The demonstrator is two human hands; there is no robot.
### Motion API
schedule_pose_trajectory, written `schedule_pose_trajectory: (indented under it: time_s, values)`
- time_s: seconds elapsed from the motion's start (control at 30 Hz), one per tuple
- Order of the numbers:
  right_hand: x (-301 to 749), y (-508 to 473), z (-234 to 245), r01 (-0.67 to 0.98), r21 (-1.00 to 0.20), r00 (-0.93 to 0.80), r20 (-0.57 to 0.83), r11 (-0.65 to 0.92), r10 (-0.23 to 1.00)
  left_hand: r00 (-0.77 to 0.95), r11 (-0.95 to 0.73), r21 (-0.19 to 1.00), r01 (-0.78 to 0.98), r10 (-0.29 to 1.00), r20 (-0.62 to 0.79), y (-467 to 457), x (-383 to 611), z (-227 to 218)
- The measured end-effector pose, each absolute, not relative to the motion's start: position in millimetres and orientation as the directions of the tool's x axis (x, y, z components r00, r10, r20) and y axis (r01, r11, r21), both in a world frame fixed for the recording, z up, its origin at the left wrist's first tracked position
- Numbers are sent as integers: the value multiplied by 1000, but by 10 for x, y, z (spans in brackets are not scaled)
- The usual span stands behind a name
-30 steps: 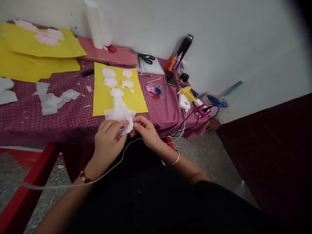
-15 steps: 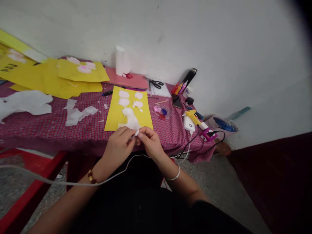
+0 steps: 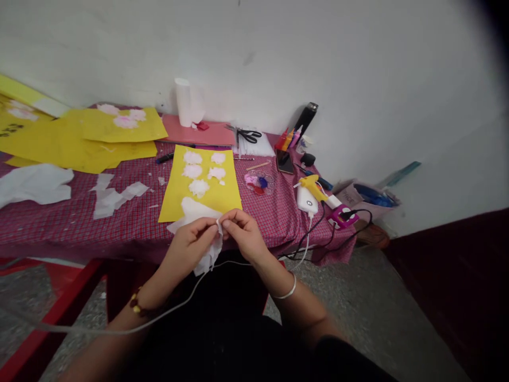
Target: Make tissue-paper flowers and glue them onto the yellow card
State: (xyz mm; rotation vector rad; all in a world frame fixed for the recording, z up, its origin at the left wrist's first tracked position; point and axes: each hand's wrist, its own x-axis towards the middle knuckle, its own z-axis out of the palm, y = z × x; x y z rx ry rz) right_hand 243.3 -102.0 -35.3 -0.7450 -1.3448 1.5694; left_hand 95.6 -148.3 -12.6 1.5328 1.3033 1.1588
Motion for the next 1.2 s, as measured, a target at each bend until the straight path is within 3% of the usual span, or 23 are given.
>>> schedule_pose_trajectory:
  time_s: [0.23, 0.67, 1.2]
  values:
    - [2451, -1012, -329, -305, -951, -417, 92, -43, 904, -29, 16, 995, -94, 999, -19, -1345, 1054, -159]
    - [2500, -977, -319, -306, -951, -374, 70, -51, 925, -28, 64, 983, -171, 997, -69, -1286, 1152, -53]
    - [2494, -975, -357, -280, -960, -365, 89, -18, 927, -114, 1, 984, -178, 993, -21, -1300, 1173, -120]
